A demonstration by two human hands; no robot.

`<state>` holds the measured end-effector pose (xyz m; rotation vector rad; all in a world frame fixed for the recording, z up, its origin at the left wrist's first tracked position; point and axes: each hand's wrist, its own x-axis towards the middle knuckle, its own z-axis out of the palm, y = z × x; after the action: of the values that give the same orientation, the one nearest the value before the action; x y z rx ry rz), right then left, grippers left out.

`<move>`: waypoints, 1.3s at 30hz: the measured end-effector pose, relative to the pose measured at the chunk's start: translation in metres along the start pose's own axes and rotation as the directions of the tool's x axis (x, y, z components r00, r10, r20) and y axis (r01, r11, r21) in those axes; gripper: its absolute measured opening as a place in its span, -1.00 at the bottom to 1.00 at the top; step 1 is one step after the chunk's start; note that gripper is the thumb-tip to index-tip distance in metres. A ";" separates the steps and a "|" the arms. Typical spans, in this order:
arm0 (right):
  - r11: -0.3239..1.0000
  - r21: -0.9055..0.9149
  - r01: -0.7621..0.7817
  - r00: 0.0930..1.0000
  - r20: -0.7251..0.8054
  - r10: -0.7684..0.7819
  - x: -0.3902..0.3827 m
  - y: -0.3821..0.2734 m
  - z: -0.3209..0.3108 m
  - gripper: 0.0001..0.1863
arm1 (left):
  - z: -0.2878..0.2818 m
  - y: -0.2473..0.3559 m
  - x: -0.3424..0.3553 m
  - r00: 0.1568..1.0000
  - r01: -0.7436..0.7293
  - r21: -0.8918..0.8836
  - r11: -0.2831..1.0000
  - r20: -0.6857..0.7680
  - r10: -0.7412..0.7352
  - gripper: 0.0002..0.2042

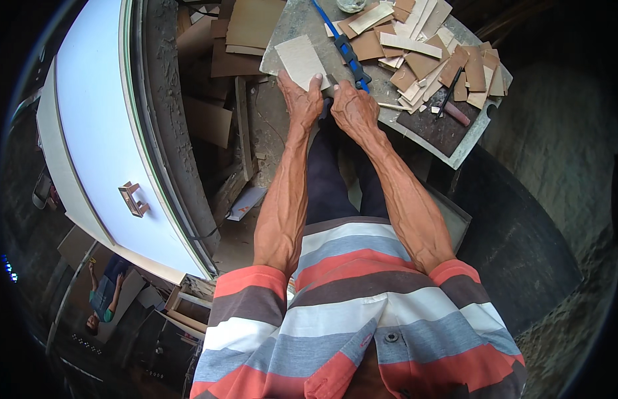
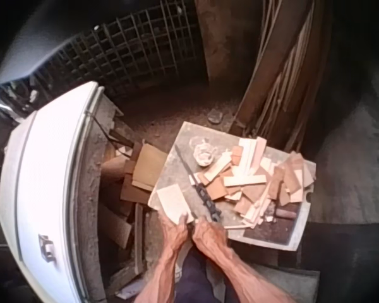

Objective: The person uses a blue utility knife to carve and shape a small rectangular block of light-colored wood. They hold the wood in their left hand and carefully shave off thin layers from the edges and corners with the knife in their right hand. The person frequently rotates the block to work on different sides, refining its shape over the course of the video.

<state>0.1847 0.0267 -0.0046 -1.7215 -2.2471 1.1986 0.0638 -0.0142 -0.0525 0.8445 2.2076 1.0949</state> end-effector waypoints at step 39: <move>0.947 0.227 -0.230 0.973 0.027 0.229 -0.012 0.030 -0.021 -0.68 | -0.014 0.029 -0.004 0.903 -0.422 0.075 0.904 -0.054 0.426 -0.47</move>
<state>0.2233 0.0298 -0.0038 -1.9257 -1.8580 1.4370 0.0656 -0.0097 -0.0204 1.3827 2.1774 1.2713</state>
